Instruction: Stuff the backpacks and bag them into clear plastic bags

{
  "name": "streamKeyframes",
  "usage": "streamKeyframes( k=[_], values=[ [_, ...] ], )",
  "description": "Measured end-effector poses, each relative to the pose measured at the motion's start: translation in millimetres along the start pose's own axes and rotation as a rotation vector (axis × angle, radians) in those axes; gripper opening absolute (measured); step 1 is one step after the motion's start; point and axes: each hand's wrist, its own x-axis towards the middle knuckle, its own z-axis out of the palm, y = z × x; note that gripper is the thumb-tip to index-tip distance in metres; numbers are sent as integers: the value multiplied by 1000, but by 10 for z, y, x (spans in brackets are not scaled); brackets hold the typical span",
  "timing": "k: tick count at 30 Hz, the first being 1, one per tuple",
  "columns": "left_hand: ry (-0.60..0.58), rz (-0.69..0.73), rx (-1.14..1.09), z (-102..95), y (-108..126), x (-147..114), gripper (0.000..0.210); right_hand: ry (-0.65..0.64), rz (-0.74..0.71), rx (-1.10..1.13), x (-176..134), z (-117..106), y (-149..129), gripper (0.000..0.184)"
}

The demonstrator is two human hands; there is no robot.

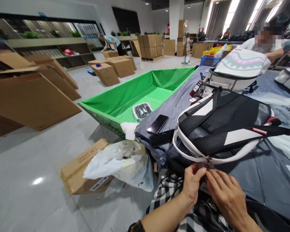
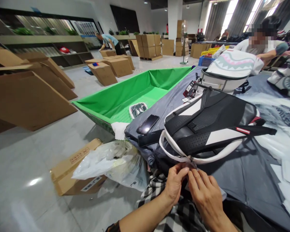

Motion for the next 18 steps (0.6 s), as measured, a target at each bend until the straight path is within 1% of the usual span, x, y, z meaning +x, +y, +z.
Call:
streamKeyframes(
  k=[3,5,7,9,11,14,16,18],
  values=[
    [95,10,40,30,-38,30,27,13,-15,45,22,-23,12,23],
    [147,9,54,75,-65,71,23,54,0,124,53,-28,23,20],
    [190,24,50,124,-83,114,22,119,101,155,85,12,29,17],
    [224,43,39,157,-90,144,23,170,239,86,109,104,28,19],
    [261,74,74,160,-83,151,22,200,317,-6,125,217,21,17],
    [297,122,244,122,-38,106,19,187,291,-44,145,307,16,9],
    [279,128,349,101,8,58,21,156,238,-51,157,282,20,10],
    [247,124,399,107,55,20,22,111,170,-60,166,215,26,14]
  ],
)
